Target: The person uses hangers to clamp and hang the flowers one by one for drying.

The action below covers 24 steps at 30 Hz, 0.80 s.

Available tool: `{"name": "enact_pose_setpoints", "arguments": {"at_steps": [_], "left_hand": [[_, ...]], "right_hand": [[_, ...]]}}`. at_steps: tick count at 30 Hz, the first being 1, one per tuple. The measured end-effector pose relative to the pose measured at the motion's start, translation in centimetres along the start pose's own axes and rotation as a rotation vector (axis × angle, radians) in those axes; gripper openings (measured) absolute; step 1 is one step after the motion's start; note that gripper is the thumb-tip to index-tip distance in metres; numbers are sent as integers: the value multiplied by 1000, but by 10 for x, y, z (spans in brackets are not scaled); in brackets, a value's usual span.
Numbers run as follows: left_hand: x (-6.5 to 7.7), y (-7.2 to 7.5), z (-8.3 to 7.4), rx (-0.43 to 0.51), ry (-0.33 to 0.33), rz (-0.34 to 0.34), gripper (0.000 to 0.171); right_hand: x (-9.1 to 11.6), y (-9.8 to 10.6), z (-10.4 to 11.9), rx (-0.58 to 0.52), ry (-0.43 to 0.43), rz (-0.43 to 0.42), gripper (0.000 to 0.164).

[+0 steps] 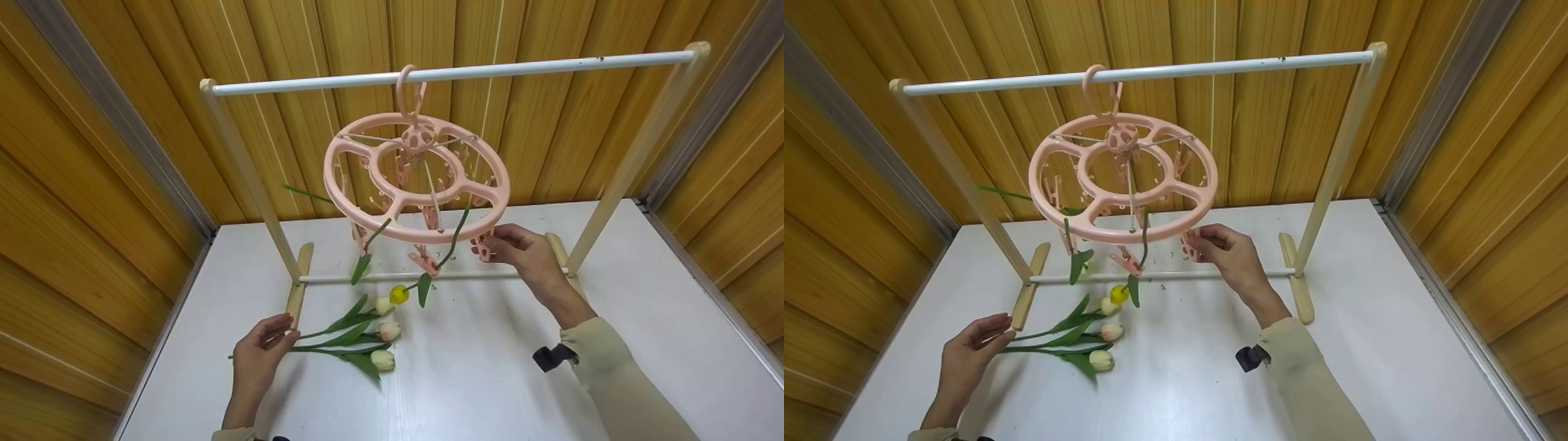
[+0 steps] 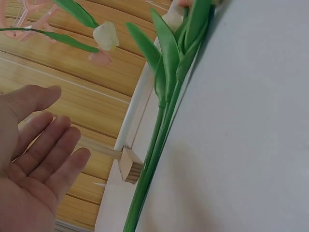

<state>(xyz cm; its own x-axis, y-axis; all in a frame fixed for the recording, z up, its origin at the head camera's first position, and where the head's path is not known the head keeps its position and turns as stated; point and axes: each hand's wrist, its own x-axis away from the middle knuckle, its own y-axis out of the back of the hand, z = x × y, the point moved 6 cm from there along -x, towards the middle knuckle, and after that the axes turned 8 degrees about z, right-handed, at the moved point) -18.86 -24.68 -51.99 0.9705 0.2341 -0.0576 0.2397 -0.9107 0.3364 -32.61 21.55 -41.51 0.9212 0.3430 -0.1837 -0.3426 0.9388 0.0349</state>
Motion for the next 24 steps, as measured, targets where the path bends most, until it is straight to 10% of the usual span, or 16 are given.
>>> {"name": "enact_pose_setpoints", "arguments": {"at_steps": [7,16,24], "left_hand": [[-2,1,12,-143,60,56,37],[4,13,26,-236,138,-79,26],[6,5,36,-297,144,38,27]], "right_hand": [[0,-1,1,16,0,0,24],[0,-3,3,4,16,11,25],[0,-3,1,-5,13,12,25]]}}
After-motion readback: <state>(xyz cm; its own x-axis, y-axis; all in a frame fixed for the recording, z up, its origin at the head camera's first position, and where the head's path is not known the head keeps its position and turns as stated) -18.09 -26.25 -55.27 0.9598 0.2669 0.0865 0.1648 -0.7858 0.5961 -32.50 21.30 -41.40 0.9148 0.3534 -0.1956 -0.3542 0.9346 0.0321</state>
